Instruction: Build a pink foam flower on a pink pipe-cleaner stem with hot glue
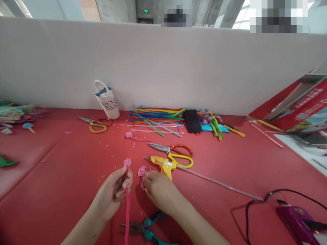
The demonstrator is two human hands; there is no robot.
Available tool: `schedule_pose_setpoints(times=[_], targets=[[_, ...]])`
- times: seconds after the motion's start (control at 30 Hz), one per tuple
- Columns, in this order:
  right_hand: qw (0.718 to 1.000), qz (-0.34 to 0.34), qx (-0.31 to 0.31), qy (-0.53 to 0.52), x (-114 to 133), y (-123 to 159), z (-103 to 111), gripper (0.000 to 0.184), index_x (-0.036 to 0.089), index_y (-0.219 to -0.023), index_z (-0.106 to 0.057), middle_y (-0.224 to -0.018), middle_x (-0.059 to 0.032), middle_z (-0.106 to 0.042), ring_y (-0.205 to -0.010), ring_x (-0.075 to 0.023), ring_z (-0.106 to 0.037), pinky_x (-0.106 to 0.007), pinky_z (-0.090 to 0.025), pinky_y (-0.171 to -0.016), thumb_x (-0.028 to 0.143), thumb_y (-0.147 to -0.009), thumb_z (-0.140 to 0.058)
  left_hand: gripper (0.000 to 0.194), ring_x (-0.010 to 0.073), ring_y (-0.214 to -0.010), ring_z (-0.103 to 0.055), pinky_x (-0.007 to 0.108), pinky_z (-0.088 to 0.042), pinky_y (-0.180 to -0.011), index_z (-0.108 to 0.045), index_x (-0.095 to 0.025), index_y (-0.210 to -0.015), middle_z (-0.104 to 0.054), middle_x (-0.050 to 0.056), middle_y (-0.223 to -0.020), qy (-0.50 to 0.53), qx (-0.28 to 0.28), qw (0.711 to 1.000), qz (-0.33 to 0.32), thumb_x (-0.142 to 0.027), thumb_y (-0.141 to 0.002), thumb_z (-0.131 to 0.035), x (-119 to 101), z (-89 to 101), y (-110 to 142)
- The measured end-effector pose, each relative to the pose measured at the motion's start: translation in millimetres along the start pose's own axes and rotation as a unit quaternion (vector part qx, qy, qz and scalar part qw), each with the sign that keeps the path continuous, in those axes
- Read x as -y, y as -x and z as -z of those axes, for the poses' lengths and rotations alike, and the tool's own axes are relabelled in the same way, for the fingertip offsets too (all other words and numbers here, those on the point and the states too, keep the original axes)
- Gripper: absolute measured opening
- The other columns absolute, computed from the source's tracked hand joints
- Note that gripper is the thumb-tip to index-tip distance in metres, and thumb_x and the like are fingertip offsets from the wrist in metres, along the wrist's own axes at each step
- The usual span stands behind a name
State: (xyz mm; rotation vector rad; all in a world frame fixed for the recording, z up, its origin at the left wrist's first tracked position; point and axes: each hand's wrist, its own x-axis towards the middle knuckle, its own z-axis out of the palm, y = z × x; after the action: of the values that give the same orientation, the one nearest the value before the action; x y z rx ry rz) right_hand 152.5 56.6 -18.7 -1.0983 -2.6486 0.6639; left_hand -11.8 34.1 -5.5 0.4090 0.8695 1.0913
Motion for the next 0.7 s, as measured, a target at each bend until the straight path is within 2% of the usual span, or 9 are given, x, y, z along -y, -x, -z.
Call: schedule_pose_setpoints(times=[0.1,0.17,0.27,0.33,0.43,0.53,0.7], targets=[[0.999,-0.013,-0.022,-0.046,-2.9,0.0,-1.7,0.017,0.016,-0.074,-0.056,-0.079,-0.0071,-0.061,-0.075,-0.0188,-0.054,-0.029,-0.040,-0.067,0.009,-0.084,-0.044,0.025,-0.0005,-0.031,-0.028,0.012,-0.018,-0.032,-0.060,-0.012,-0.068,-0.049,-0.006,-0.047,-0.003,0.004,1.000,0.009,-0.031,-0.083,-0.054,1.9,-0.6,0.1],[0.994,-0.037,-0.047,-0.093,-0.4,1.1,5.3,0.017,0.017,-0.073,-0.053,-0.077,-0.0058,-0.062,-0.072,-0.0175,-0.056,-0.029,-0.042,-0.065,0.008,-0.084,-0.044,0.026,-0.0006,-0.031,-0.028,0.012,-0.017,-0.032,-0.060,-0.012,-0.068,-0.049,-0.006,-0.046,-0.006,0.006,1.000,0.015,-0.031,-0.084,-0.053,3.4,-1.3,-0.2],[0.976,-0.065,-0.084,-0.189,7.9,1.8,27.4,0.016,0.020,-0.077,-0.050,-0.070,0.0003,-0.062,-0.063,-0.0123,-0.058,-0.022,-0.045,-0.059,0.007,-0.085,-0.042,0.026,-0.0008,-0.031,-0.027,0.012,-0.015,-0.031,-0.060,-0.012,-0.067,-0.049,-0.006,-0.046,-0.009,0.010,1.000,0.022,-0.031,-0.083,-0.053,5.3,-1.8,-1.2],[0.960,-0.075,-0.107,-0.247,13.5,0.7,44.0,0.013,0.020,-0.084,-0.050,-0.072,0.0014,-0.063,-0.064,-0.0109,-0.061,-0.020,-0.048,-0.060,0.011,-0.088,-0.041,0.026,-0.0008,-0.030,-0.026,0.013,-0.013,-0.031,-0.060,-0.012,-0.067,-0.048,-0.006,-0.045,-0.011,0.017,0.999,0.031,-0.032,-0.083,-0.054,6.6,-1.8,-1.7],[0.943,-0.069,-0.111,-0.306,18.4,-2.6,59.9,0.015,0.019,-0.081,-0.057,-0.075,0.0013,-0.066,-0.071,-0.0114,-0.065,-0.021,-0.051,-0.066,0.011,-0.085,-0.045,0.026,-0.0008,-0.029,-0.024,0.015,-0.009,-0.031,-0.061,-0.012,-0.067,-0.047,-0.006,-0.044,-0.016,0.033,0.998,0.048,-0.034,-0.081,-0.056,8.6,-1.5,-1.3],[0.934,-0.071,-0.104,-0.333,19.8,-4.7,62.9,0.016,0.019,-0.078,-0.059,-0.073,0.0018,-0.066,-0.070,-0.0112,-0.066,-0.020,-0.052,-0.066,0.010,-0.083,-0.047,0.027,-0.0007,-0.028,-0.023,0.016,-0.009,-0.032,-0.061,-0.012,-0.066,-0.046,-0.007,-0.042,-0.021,0.044,0.997,0.058,-0.035,-0.080,-0.057,10.0,-2.0,0.4],[0.937,-0.093,-0.099,-0.321,20.3,-0.6,60.8,0.013,0.019,-0.075,-0.055,-0.068,0.0040,-0.064,-0.063,-0.0092,-0.063,-0.016,-0.046,-0.052,0.010,-0.082,-0.050,0.027,-0.0008,-0.029,-0.023,0.016,-0.011,-0.033,-0.061,-0.012,-0.063,-0.045,-0.007,-0.041,-0.033,0.055,0.996,0.064,-0.035,-0.078,-0.058,10.3,-5.3,3.8]])
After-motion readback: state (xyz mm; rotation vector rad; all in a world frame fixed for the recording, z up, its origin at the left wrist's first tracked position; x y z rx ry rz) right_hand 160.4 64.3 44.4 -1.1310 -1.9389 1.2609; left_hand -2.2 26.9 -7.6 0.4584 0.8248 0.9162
